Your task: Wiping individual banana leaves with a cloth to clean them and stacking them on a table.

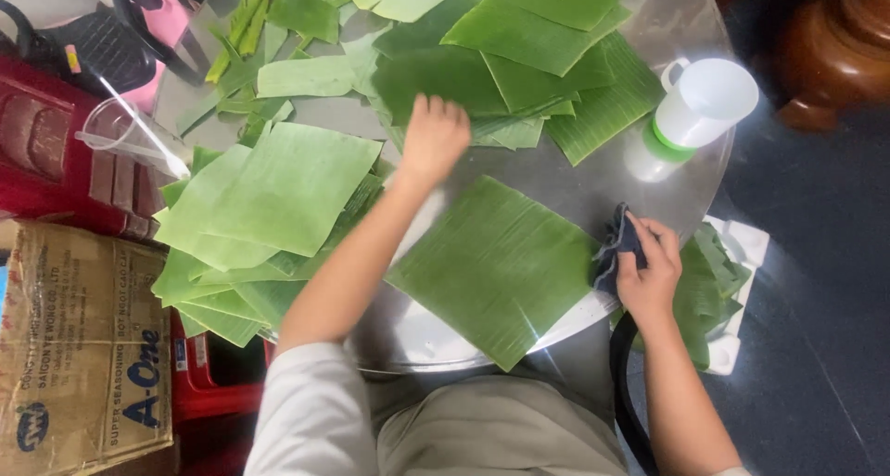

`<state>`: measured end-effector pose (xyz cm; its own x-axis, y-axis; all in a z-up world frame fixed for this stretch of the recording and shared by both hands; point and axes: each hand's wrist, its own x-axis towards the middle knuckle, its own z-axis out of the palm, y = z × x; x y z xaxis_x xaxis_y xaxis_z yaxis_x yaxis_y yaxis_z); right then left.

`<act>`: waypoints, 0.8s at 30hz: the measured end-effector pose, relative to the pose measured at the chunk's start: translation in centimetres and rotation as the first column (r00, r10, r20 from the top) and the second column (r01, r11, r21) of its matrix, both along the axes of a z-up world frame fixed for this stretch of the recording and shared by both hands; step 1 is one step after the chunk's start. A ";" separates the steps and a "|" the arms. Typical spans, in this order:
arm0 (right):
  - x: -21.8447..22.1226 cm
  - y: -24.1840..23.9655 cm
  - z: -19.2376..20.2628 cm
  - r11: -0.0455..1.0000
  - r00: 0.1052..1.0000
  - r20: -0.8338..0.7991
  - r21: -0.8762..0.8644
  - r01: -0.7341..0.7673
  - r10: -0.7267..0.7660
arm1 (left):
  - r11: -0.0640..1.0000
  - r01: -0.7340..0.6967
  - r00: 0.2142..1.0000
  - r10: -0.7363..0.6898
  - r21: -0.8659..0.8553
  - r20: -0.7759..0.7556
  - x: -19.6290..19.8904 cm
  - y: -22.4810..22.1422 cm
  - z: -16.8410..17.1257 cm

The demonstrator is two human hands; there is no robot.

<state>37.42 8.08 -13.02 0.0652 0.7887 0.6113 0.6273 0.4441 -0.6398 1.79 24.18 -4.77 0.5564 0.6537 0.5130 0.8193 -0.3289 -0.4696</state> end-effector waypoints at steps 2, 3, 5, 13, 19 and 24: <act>0.1 0.1 0.3 1.000 1.000 -0.015 -0.003 -0.005 0.005 | 0.999 0.041 0.999 -0.040 -0.021 0.031 1.7 -5.5 0.1; 0.1 0.1 0.6 1.000 0.999 -0.048 0.003 -0.005 0.005 | 0.993 0.066 0.997 -0.060 -0.096 0.057 2.3 -8.2 -0.9; 0.4 0.1 0.6 1.000 0.997 -0.077 -0.003 -0.007 0.007 | 0.980 0.090 0.993 -0.075 -0.180 0.089 3.7 -14.1 -2.4; -1.9 -1.5 4.5 0.986 0.998 -0.025 0.154 -0.057 0.061 | 0.787 0.496 0.764 -0.195 -0.367 0.615 7.9 -29.7 -1.5; -10.2 -2.4 8.0 0.886 0.863 0.279 0.076 -0.458 0.422 | 0.962 0.010 0.780 0.164 -0.274 0.604 -6.3 -29.0 -7.5; -23.2 -3.0 8.2 0.675 0.510 0.543 -0.151 -0.722 0.667 | 0.986 -0.044 0.808 0.131 -0.162 0.575 -7.0 -30.2 -7.4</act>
